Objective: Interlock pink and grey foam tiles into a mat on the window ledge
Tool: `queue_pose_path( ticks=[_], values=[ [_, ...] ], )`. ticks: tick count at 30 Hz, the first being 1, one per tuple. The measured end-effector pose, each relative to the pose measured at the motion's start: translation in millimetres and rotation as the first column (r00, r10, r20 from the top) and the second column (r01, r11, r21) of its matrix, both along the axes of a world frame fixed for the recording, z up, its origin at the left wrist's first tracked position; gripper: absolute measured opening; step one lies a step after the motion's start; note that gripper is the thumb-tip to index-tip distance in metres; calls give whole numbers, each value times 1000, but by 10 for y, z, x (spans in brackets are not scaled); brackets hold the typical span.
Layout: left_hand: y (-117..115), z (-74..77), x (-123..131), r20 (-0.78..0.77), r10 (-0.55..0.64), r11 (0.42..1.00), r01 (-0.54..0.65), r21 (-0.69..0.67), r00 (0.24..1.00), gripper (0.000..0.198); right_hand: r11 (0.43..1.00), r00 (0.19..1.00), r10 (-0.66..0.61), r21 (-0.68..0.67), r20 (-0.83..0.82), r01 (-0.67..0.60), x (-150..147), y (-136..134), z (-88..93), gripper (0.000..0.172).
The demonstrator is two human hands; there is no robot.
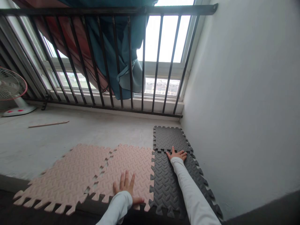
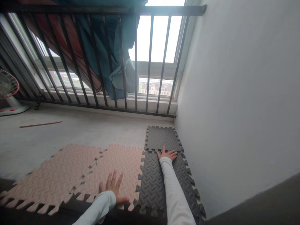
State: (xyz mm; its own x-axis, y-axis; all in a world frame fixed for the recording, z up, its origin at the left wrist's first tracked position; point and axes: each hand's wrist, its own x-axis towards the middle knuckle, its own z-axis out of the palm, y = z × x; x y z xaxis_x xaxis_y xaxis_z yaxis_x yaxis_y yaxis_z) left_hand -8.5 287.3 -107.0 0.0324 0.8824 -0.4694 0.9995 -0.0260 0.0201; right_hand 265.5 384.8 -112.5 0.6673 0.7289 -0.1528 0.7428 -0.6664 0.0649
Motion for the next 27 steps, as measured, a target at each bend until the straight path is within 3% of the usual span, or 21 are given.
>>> queue_pose_path(
  ticks=[6, 17, 27],
  values=[
    [-4, 59, 14, 14, 6, 1000, -6, -19, 1000, 104, 1000, 1000, 0, 6, 26, 0, -30, 80, -7, 83],
    [54, -46, 36, 13, 13, 1000, -13, -1, 1000, 110, 998, 998, 62, 23, 31, -63, -38, -17, -68, 78],
    [62, -10, 46, 36, 26, 1000, -26, -14, 999, 112, 996, 995, 88, 28, 47, -90, -12, -34, -149, 78]
  ],
)
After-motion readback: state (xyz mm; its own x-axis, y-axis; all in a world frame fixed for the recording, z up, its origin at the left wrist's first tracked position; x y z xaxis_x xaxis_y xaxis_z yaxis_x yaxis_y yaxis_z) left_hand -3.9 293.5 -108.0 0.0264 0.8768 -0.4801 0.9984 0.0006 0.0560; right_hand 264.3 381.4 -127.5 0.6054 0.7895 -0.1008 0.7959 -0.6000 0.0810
